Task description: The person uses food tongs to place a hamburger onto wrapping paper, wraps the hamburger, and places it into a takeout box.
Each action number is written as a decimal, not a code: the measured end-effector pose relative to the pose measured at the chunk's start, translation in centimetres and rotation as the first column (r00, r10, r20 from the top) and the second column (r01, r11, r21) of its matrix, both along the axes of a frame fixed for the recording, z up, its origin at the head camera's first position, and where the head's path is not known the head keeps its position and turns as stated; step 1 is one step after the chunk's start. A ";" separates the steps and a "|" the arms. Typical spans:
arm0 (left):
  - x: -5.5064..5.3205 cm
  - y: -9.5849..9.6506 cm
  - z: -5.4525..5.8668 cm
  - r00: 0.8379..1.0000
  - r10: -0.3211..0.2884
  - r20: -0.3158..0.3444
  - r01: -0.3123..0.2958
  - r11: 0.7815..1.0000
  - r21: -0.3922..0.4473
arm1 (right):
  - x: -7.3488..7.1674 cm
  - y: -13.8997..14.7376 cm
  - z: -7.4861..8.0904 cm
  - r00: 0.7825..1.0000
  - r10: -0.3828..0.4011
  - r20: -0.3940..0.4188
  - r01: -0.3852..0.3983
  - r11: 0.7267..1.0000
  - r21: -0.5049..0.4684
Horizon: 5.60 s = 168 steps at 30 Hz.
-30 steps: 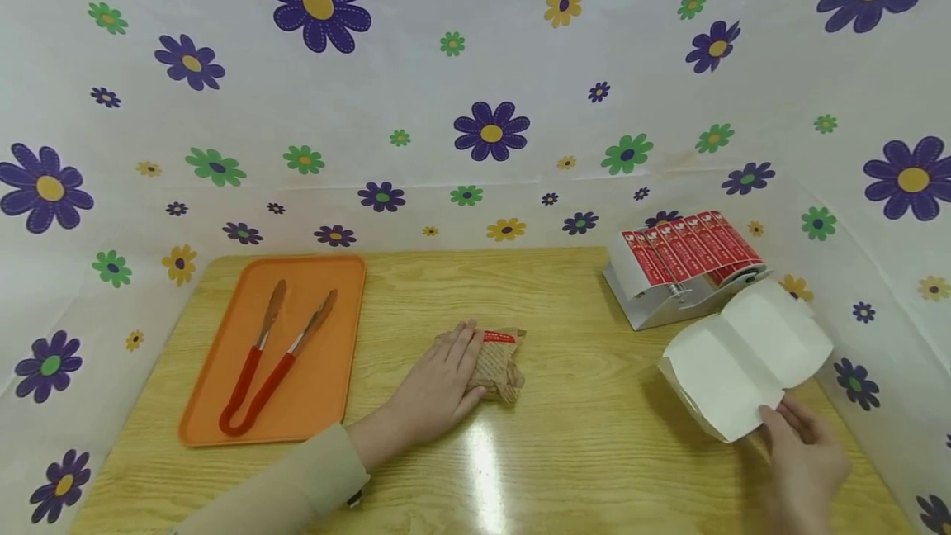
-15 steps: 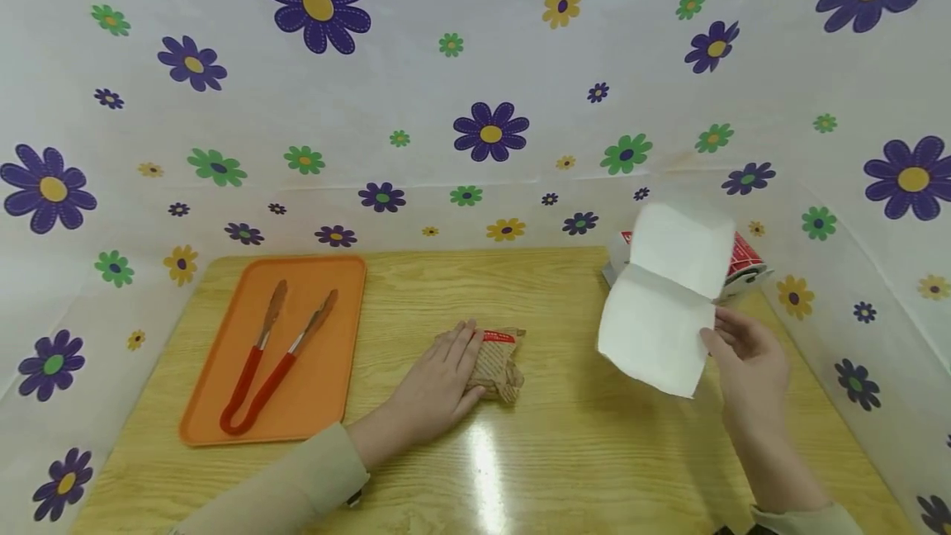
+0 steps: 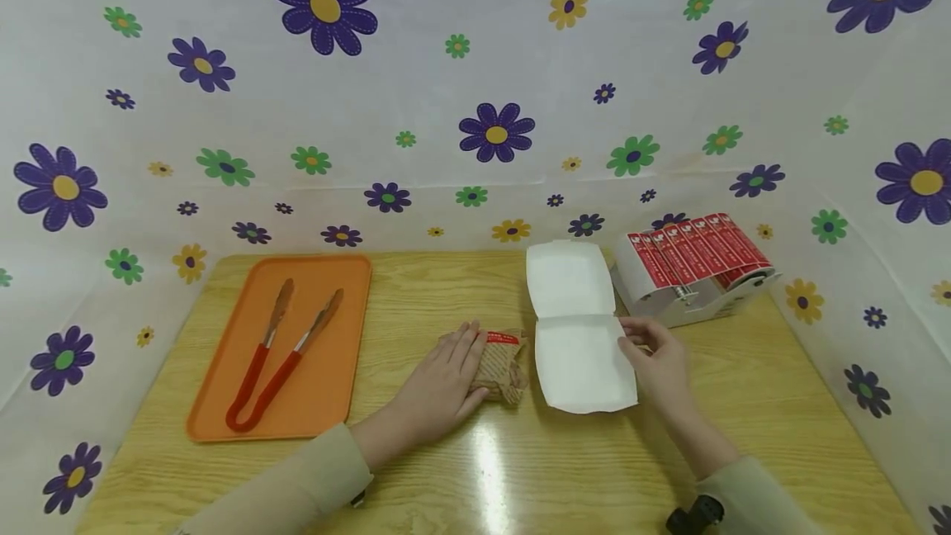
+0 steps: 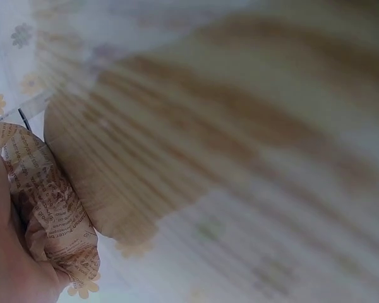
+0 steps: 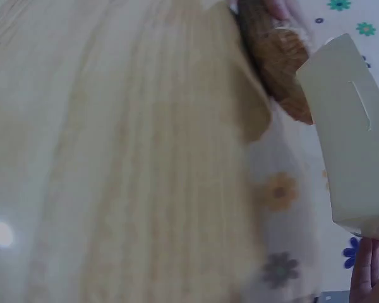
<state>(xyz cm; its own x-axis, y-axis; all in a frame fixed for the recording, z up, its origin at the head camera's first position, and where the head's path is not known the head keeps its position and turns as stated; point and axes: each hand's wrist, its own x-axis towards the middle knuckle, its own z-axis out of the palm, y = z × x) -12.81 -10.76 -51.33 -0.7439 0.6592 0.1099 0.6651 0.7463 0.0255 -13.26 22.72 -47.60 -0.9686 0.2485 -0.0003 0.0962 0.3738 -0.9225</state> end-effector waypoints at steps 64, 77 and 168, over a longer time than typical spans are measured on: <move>-3.1 -3.1 1.9 0.952 -0.043 0.304 -0.080 0.921 0.382 | -2.4 -10.2 2.3 0.686 0.724 0.068 -0.580 0.489 0.651; -4.1 5.5 6.7 0.977 -0.116 0.178 0.077 0.974 0.213 | -1.6 -2.1 4.9 0.721 0.693 0.034 -0.552 0.544 0.632; -2.2 7.6 3.7 0.985 -0.005 0.174 -0.052 0.944 0.326 | 0.5 3.9 -0.6 0.858 0.504 -0.101 -0.443 0.824 0.354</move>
<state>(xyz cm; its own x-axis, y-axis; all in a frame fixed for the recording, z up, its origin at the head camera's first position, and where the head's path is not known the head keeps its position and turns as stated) -14.96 -3.16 -47.67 -0.7854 0.5899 0.1876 0.6116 0.6925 0.3827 -12.76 26.62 -48.15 -0.9408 -0.2836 0.1858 -0.3246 0.5951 -0.7352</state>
